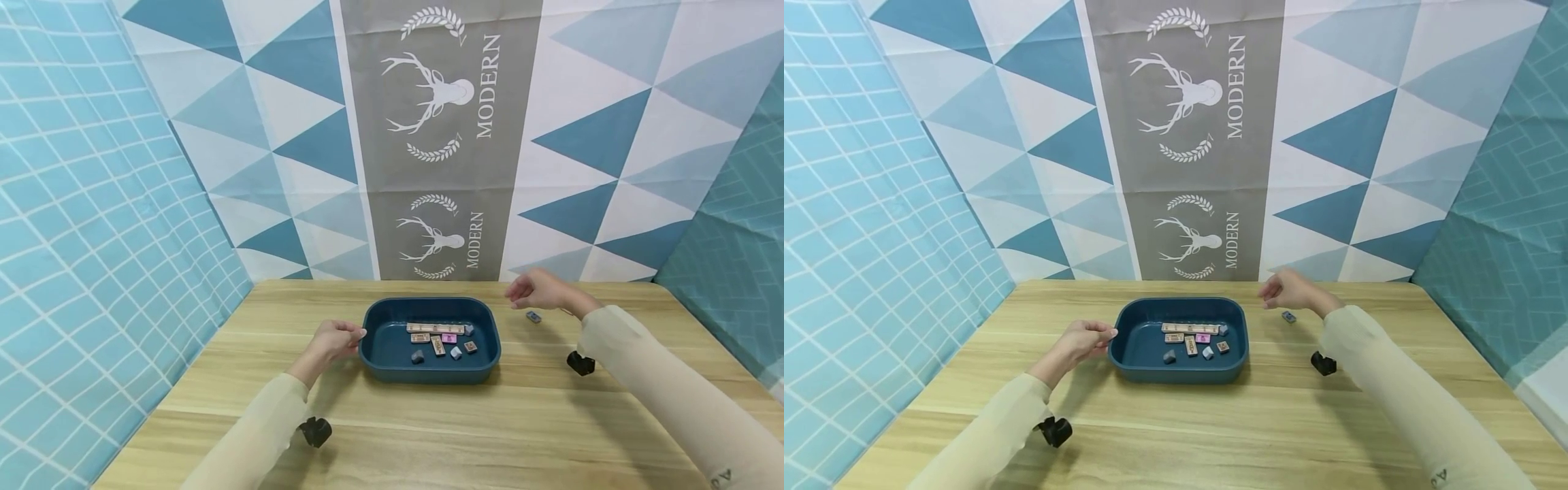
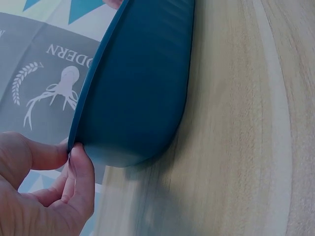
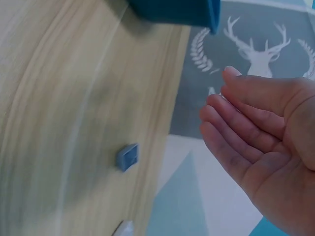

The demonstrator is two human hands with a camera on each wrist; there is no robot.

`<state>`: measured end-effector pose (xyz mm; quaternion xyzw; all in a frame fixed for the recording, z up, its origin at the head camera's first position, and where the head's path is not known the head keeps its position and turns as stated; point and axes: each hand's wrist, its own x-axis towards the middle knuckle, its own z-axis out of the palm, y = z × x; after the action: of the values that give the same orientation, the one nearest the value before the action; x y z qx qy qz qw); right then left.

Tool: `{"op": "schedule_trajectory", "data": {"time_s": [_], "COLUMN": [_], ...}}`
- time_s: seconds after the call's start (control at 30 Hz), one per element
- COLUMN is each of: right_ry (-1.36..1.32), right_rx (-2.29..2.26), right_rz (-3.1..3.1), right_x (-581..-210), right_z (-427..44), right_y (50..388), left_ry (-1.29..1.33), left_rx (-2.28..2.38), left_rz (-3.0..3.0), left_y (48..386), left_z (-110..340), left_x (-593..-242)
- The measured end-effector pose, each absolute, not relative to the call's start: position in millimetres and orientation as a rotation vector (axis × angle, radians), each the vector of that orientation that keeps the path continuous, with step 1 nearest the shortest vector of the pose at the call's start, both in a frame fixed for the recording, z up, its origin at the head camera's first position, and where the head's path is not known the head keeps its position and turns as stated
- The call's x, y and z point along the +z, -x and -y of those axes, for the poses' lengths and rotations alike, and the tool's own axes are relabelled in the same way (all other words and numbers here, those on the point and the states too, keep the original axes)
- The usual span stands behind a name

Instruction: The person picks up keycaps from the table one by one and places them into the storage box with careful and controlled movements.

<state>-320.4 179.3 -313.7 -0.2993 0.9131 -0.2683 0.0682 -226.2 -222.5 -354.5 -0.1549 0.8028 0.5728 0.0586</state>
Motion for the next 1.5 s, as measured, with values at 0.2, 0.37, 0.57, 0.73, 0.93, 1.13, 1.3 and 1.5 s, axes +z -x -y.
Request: {"op": "schedule_trajectory", "data": {"time_s": [0.2, 0.37, 0.57, 0.73, 0.93, 1.13, 1.3, 1.5], "right_ry": [0.917, 0.893, 0.768, 0.652, 0.589, 0.375, 0.285, 0.247], "right_rx": [-0.841, -0.856, -0.87, -0.854, -0.842, -0.819, -0.798, -0.827], "right_rz": [-2.77, -2.789, -2.817, -2.858, -2.89, -2.914, -2.921, -2.934], "right_x": [-323, -329, -337, -345, -354, -359, -362, -366], "right_z": [-189, -195, -198, -205, -208, -206, -206, -206], "right_y": [322, 325, 333, 340, 341, 340, 339, 336], "left_ry": [0.478, 0.476, 0.478, 0.491, 0.501, 0.491, 0.5, 0.492], "left_rx": [1.724, 1.717, 1.717, 1.709, 1.708, 1.715, 1.717, 1.729], "left_rz": [-2.434, -2.439, -2.445, -2.443, -2.435, -2.431, -2.428, -2.426], "left_y": [228, 227, 227, 227, 228, 228, 228, 227], "left_z": [223, 223, 224, 224, 223, 223, 222, 222], "left_x": [-356, -355, -352, -353, -354, -353, -352, -353]}}
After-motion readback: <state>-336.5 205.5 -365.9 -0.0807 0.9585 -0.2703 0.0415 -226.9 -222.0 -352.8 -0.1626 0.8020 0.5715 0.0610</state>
